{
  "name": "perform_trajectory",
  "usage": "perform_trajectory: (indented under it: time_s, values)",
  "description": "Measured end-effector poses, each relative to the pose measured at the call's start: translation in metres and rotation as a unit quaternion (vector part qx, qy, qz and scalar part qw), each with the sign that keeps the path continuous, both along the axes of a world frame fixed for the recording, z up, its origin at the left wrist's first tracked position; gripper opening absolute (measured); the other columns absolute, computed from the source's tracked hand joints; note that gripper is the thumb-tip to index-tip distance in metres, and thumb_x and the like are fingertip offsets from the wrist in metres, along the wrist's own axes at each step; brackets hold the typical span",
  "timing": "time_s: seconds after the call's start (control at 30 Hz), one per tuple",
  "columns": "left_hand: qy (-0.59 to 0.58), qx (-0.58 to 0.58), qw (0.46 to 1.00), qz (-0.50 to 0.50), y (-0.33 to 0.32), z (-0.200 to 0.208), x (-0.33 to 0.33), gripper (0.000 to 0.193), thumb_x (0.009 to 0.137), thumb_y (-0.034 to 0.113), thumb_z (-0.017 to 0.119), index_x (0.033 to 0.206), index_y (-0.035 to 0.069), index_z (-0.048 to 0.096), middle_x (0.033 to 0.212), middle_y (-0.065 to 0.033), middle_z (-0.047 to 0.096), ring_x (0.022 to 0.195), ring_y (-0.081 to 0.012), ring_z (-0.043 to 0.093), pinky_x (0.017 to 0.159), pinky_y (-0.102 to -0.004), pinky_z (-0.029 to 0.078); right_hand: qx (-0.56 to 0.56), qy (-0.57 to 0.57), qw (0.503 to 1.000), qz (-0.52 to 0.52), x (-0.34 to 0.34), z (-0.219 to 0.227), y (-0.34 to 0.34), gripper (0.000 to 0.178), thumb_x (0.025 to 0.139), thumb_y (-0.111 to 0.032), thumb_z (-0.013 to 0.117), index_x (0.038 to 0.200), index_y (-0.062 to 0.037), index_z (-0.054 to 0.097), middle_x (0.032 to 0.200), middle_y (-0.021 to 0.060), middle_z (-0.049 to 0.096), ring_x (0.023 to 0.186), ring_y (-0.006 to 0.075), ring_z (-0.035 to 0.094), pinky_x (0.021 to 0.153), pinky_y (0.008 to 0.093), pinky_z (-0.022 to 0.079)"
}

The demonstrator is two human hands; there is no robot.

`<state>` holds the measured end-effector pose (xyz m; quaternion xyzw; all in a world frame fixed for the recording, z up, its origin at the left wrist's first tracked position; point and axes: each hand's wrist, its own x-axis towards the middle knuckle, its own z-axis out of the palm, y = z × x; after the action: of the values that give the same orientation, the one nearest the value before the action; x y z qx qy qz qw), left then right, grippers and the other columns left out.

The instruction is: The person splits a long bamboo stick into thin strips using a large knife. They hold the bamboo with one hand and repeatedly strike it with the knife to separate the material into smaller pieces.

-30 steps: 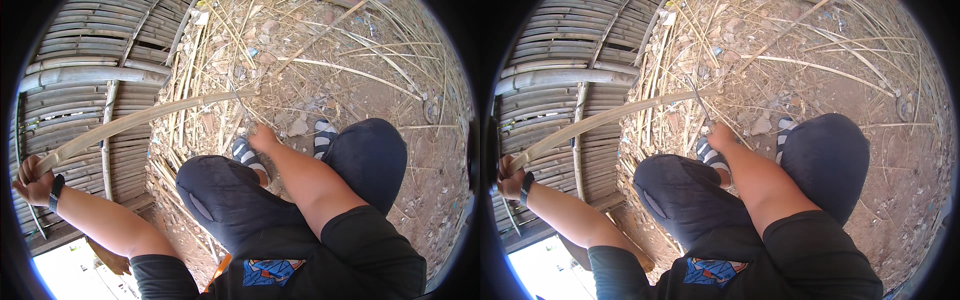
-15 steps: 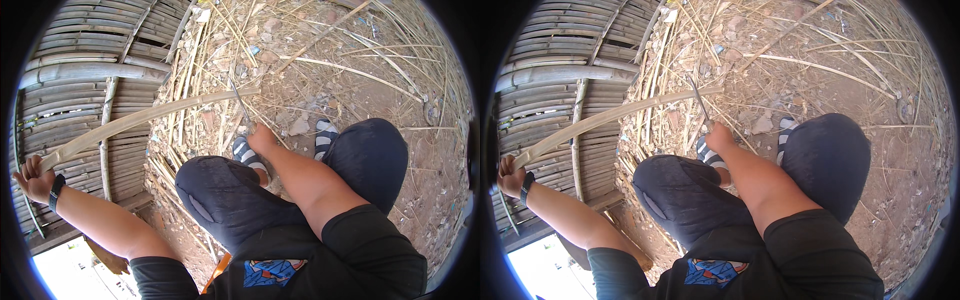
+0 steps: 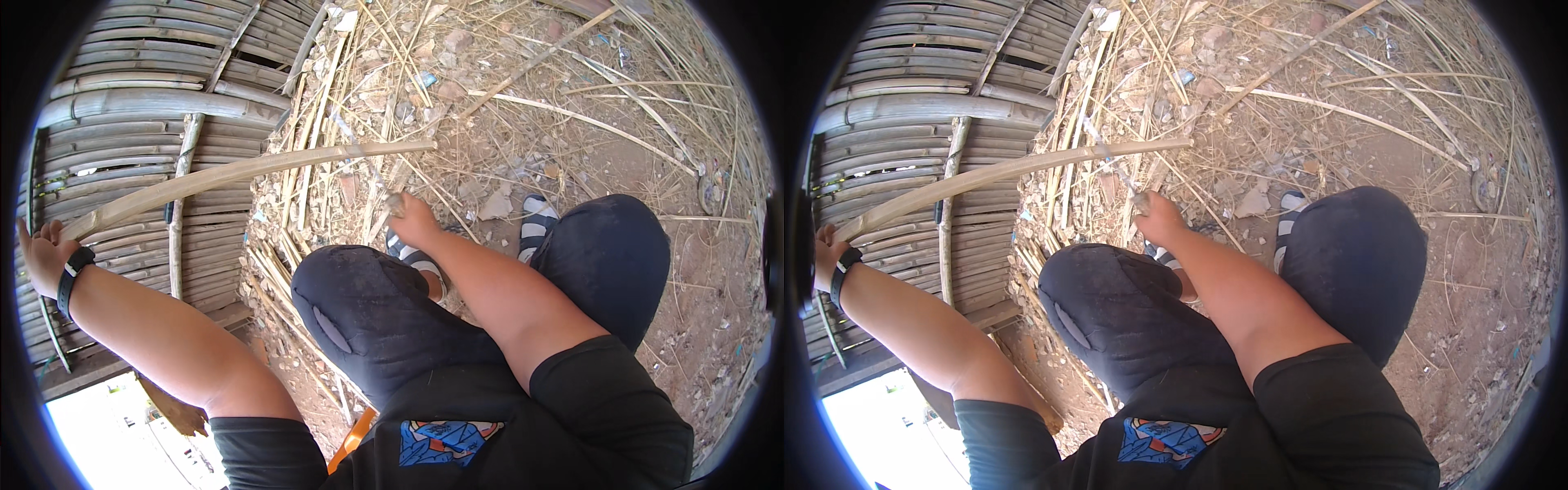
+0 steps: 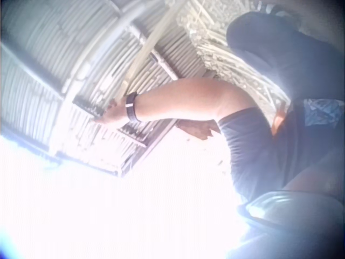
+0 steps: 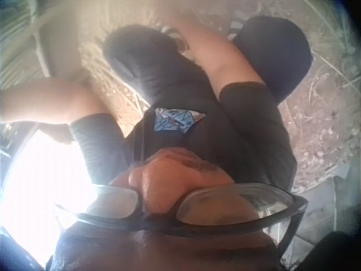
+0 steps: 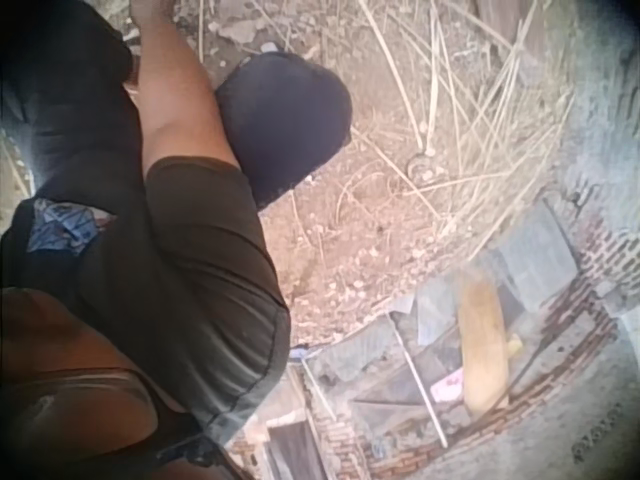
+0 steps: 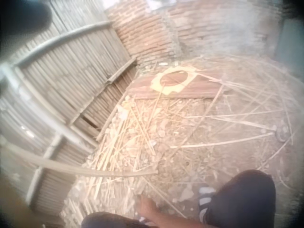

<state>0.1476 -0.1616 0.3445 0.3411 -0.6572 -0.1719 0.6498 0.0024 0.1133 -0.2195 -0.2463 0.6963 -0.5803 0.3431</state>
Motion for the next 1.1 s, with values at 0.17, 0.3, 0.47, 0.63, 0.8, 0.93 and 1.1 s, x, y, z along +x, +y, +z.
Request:
perform_trajectory:
  time_s: [0.17, 0.3, 0.47, 0.63, 0.8, 0.93, 1.1]
  values:
    - [-0.042, -0.028, 0.999, -0.001, -0.021, 0.002, 0.016, 0.069, 0.082, -0.017, 0.033, 0.146, 0.008, 0.045, 0.092, -0.0096, 0.059, 0.087, -0.0172, 0.062, 0.075, -0.0248, 0.047, 0.089, 0.011, 0.994, 0.061, -0.017, 0.019, 0.004, 0.041, 0.08, -0.019, 0.067, 0.115, 0.0011, 0.059, 0.094, 0.0223, 0.068, 0.082, 0.0367, 0.068, 0.075, 0.0439, 0.054]
    - [-0.04, -0.007, 0.999, 0.001, -0.033, 0.011, 0.019, 0.063, 0.084, -0.015, 0.034, 0.143, 0.006, 0.046, 0.103, -0.013, 0.061, 0.093, -0.0201, 0.064, 0.079, -0.0242, 0.05, -0.021, 0.057, 0.986, 0.156, -0.018, 0.098, -0.008, 0.042, 0.08, -0.019, 0.068, 0.116, 0.0008, 0.057, 0.093, 0.0229, 0.068, 0.081, 0.0368, 0.068, 0.076, 0.0454, 0.054]
    - [-0.468, -0.121, 0.817, 0.313, -0.076, 0.035, 0.063, 0.056, 0.081, -0.014, 0.047, 0.135, 0.002, 0.051, 0.121, -0.0076, 0.065, 0.1, -0.0116, 0.065, 0.089, -0.0191, 0.047, -0.011, 0.033, 0.982, 0.188, -0.008, 0.073, -0.005, 0.046, 0.082, -0.018, 0.067, 0.123, 0.0006, 0.056, 0.098, 0.0239, 0.069, 0.089, 0.0366, 0.07, 0.078, 0.0452, 0.055]
    - [-0.199, -0.091, 0.975, -0.034, -0.118, 0.077, 0.098, 0.064, 0.079, -0.013, 0.048, 0.141, 0.004, 0.049, 0.12, -0.0017, 0.065, 0.094, -0.0081, 0.063, 0.083, -0.0205, 0.047, 0.224, -0.103, 0.968, 0.035, -0.011, -0.036, 0.013, 0.047, 0.08, -0.019, 0.068, 0.121, 0.0011, 0.058, 0.105, 0.0236, 0.069, 0.097, 0.0374, 0.069, 0.084, 0.0442, 0.054]
    - [-0.311, -0.098, 0.937, 0.125, -0.076, 0.02, 0.052, 0.057, 0.08, -0.015, 0.032, 0.13, -0.001, 0.053, 0.107, -0.0136, 0.062, 0.092, -0.0202, 0.063, 0.079, -0.0251, 0.05, 0.064, -0.097, 0.991, 0.061, -0.01, 0.033, -0.006, 0.041, 0.079, -0.019, 0.065, 0.114, 0.0015, 0.06, 0.095, 0.0199, 0.067, 0.081, 0.0322, 0.068, 0.072, 0.0417, 0.054]
    - [0.095, 0.045, 0.994, -0.021, -0.042, 0.0, 0.01, 0.039, 0.079, -0.013, 0.032, 0.111, -0.01, 0.054, 0.108, -0.0159, 0.064, 0.091, -0.023, 0.065, 0.079, -0.0264, 0.052, -0.067, -0.012, 0.986, 0.154, -0.014, 0.106, -0.032, 0.04, 0.08, -0.017, 0.066, 0.115, 0.0009, 0.057, 0.094, 0.0207, 0.067, 0.078, 0.0318, 0.068, 0.068, 0.0431, 0.054]
    - [-0.164, -0.046, 0.984, 0.053, -0.065, 0.007, 0.029, 0.049, 0.08, -0.015, 0.035, 0.125, -0.006, 0.051, 0.099, -0.0134, 0.062, 0.08, -0.0188, 0.061, 0.069, -0.0247, 0.048, -0.019, 0.002, 1.0, -0.001, 0.013, 0.006, -0.01, 0.04, 0.081, -0.018, 0.066, 0.116, -0.0009, 0.058, 0.101, 0.0263, 0.068, 0.094, 0.0397, 0.068, 0.083, 0.0464, 0.053]
